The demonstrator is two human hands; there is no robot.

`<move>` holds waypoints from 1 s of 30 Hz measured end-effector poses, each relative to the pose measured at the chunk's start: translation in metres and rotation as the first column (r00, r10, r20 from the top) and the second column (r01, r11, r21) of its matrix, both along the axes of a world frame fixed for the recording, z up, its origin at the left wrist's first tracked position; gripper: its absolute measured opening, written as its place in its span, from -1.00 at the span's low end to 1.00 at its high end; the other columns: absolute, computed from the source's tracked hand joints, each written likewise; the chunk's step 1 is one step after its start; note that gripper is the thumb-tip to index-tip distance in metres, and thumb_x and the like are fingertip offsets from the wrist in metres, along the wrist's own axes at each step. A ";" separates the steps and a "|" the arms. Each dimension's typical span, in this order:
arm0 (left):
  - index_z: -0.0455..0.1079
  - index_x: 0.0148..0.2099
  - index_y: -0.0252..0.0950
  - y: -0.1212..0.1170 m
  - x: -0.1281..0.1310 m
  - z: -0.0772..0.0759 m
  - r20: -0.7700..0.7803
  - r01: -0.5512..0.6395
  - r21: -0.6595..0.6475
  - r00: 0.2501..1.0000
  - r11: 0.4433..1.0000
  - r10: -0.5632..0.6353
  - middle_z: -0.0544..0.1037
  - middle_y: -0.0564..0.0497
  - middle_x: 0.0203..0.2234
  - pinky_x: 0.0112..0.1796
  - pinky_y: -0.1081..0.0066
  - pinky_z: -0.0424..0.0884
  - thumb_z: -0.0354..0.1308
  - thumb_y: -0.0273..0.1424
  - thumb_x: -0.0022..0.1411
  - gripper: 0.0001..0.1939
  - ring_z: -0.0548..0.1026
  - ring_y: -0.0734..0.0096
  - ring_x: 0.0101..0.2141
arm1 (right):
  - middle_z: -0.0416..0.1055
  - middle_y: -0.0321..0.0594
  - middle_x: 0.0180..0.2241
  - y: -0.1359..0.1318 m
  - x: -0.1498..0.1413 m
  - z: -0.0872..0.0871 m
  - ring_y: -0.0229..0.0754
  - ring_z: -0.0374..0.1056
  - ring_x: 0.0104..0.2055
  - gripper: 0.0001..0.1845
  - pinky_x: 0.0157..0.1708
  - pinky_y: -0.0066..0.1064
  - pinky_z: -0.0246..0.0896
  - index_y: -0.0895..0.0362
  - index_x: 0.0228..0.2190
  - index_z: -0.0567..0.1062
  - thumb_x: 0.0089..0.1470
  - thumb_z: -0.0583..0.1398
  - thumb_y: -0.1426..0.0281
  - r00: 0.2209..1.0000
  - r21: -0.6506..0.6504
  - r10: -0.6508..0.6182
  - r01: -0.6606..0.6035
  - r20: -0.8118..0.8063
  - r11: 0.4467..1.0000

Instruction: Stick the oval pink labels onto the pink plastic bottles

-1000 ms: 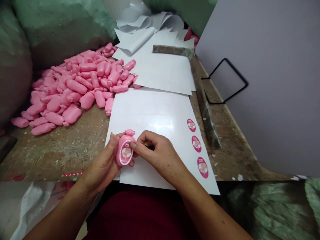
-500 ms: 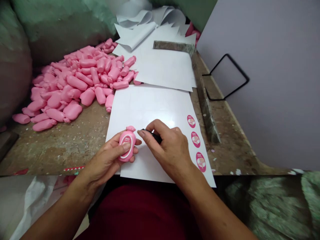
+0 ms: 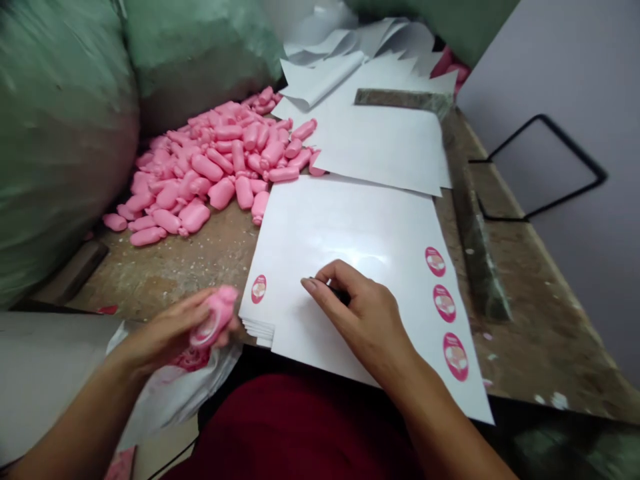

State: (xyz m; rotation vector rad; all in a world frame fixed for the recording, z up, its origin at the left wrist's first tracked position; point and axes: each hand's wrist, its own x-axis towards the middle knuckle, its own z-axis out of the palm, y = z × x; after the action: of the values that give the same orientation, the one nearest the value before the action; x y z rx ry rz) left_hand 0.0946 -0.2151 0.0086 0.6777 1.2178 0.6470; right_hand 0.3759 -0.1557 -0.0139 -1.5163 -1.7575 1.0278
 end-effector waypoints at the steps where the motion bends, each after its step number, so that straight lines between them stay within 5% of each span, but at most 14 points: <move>1: 0.51 0.03 -0.15 -0.007 -0.021 0.006 -0.193 0.078 0.012 0.978 0.997 -0.074 0.62 -0.08 -0.19 -0.23 0.44 0.47 0.28 -0.08 0.19 -0.58 0.57 0.32 -0.24 | 0.33 -0.34 -0.58 0.001 0.001 -0.002 -0.23 0.21 -0.56 -0.59 -0.54 -0.37 0.11 0.04 -0.46 0.44 0.15 0.16 -0.03 1.000 0.002 0.009 -0.009 0.021 1.000; 4: 0.49 0.10 -0.14 -0.011 -0.066 0.020 -0.654 0.245 0.034 0.738 0.969 -0.164 0.60 -0.06 -0.02 0.00 0.31 0.43 0.26 -0.05 0.17 -0.50 0.53 0.17 -0.02 | 0.43 -0.32 -0.54 0.004 0.000 -0.011 -0.17 0.32 -0.51 -0.57 -0.49 -0.35 0.19 0.02 -0.41 0.47 0.18 0.12 -0.06 0.993 0.002 0.057 -0.057 0.107 0.998; 6: 0.44 0.15 -0.18 0.008 -0.076 0.023 -0.859 0.320 0.123 0.509 0.939 -0.062 0.60 -0.07 -0.02 -0.02 0.29 0.45 0.17 -0.05 0.23 -0.48 0.55 0.17 -0.05 | 0.47 -0.33 -0.52 0.003 -0.007 -0.018 -0.14 0.37 -0.48 -0.60 -0.46 -0.34 0.22 -0.01 -0.38 0.49 0.21 0.10 -0.04 0.980 0.020 0.122 -0.126 0.161 0.992; 9: 0.42 0.14 -0.30 0.062 -0.071 0.013 -0.971 0.443 0.236 0.142 0.865 0.191 0.58 -0.13 -0.01 -0.05 0.31 0.44 0.03 -0.22 0.33 -0.57 0.55 0.21 -0.07 | 0.49 -0.33 -0.51 -0.002 -0.026 -0.027 -0.11 0.40 -0.44 -0.66 -0.44 -0.34 0.24 -0.03 -0.34 0.50 0.27 0.07 0.06 0.943 0.088 0.249 -0.274 0.221 0.958; 13: 0.39 0.17 -0.33 0.132 -0.059 -0.009 -0.959 0.475 0.221 -0.054 0.852 0.279 0.47 -0.27 0.09 0.09 0.08 0.29 -0.05 -0.33 0.35 -0.58 0.39 -0.01 0.11 | 0.51 -0.34 -0.52 -0.009 -0.044 -0.031 -0.14 0.37 -0.49 -0.73 -0.43 -0.35 0.21 0.00 -0.33 0.48 0.33 0.04 0.24 0.891 0.212 0.314 -0.394 0.329 0.894; 17: 0.39 0.16 -0.34 0.157 -0.055 -0.021 -0.964 0.512 0.126 -0.138 0.850 0.226 0.45 -0.37 0.04 -0.01 -0.04 0.30 -0.08 -0.34 0.35 -0.57 0.38 -0.21 0.06 | 0.53 -0.35 -0.53 -0.007 -0.032 -0.028 -0.15 0.36 -0.54 -0.79 -0.45 -0.35 0.15 0.03 -0.36 0.47 0.29 0.09 0.33 0.847 0.224 0.313 -0.436 0.430 0.872; 22: 0.37 0.14 -0.28 0.155 -0.057 -0.013 -0.974 0.537 0.049 -0.161 0.842 0.160 0.40 -0.34 0.07 -0.12 0.02 0.37 0.10 -0.44 0.14 -0.52 0.39 -0.26 0.03 | 0.51 -0.38 -0.56 -0.002 -0.016 -0.018 -0.17 0.30 -0.61 -0.83 -0.47 -0.35 0.08 0.04 -0.37 0.47 0.26 0.11 0.34 0.845 0.199 0.223 -0.355 0.485 0.913; 24: 0.39 0.07 -0.30 0.151 -0.052 -0.007 -0.970 0.524 0.123 -0.116 0.843 0.214 0.45 -0.29 -0.01 -0.10 0.02 0.36 0.11 -0.45 0.11 -0.57 0.42 -0.20 -0.02 | 0.52 -0.38 -0.55 -0.001 -0.022 -0.014 -0.18 0.32 -0.58 -0.82 -0.45 -0.35 0.08 0.04 -0.34 0.47 0.28 0.09 0.34 0.868 0.218 0.202 -0.327 0.453 0.919; 26: 0.37 0.03 -0.32 0.143 -0.043 -0.005 -0.937 0.444 0.335 0.065 0.831 0.343 0.49 -0.21 -0.10 -0.08 0.06 0.37 0.12 -0.42 0.11 -0.60 0.46 -0.06 -0.09 | 0.52 -0.38 -0.54 0.001 -0.033 -0.012 -0.19 0.35 -0.55 -0.83 -0.41 -0.35 0.08 0.05 -0.32 0.47 0.28 0.09 0.36 0.879 0.218 0.211 -0.327 0.429 0.920; 28: 0.34 0.04 -0.31 0.129 -0.030 -0.007 -0.821 0.272 0.546 0.365 0.792 0.439 0.51 -0.13 -0.14 -0.11 0.15 0.40 0.15 -0.34 0.10 -0.57 0.49 0.08 -0.14 | 0.54 -0.37 -0.53 0.005 -0.045 -0.014 -0.19 0.37 -0.54 -0.86 -0.37 -0.33 0.08 0.07 -0.30 0.47 0.26 0.11 0.39 0.868 0.192 0.226 -0.337 0.443 0.922; 30: 0.34 0.06 -0.30 0.113 -0.018 -0.014 -0.694 0.162 0.595 0.597 0.787 0.402 0.51 -0.09 -0.12 -0.13 0.23 0.42 0.18 -0.25 0.10 -0.52 0.49 0.16 -0.15 | 0.56 -0.35 -0.49 0.010 -0.054 -0.018 -0.18 0.38 -0.53 -0.88 -0.33 -0.30 0.08 0.09 -0.29 0.47 0.25 0.12 0.42 0.846 0.148 0.231 -0.338 0.481 0.929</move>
State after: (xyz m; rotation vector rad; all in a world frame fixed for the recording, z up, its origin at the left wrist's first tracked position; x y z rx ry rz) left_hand 0.0762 -0.1024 -0.0058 1.5749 1.9381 0.9197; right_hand 0.3222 -0.1455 -0.0316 -1.4537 -2.4014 0.5905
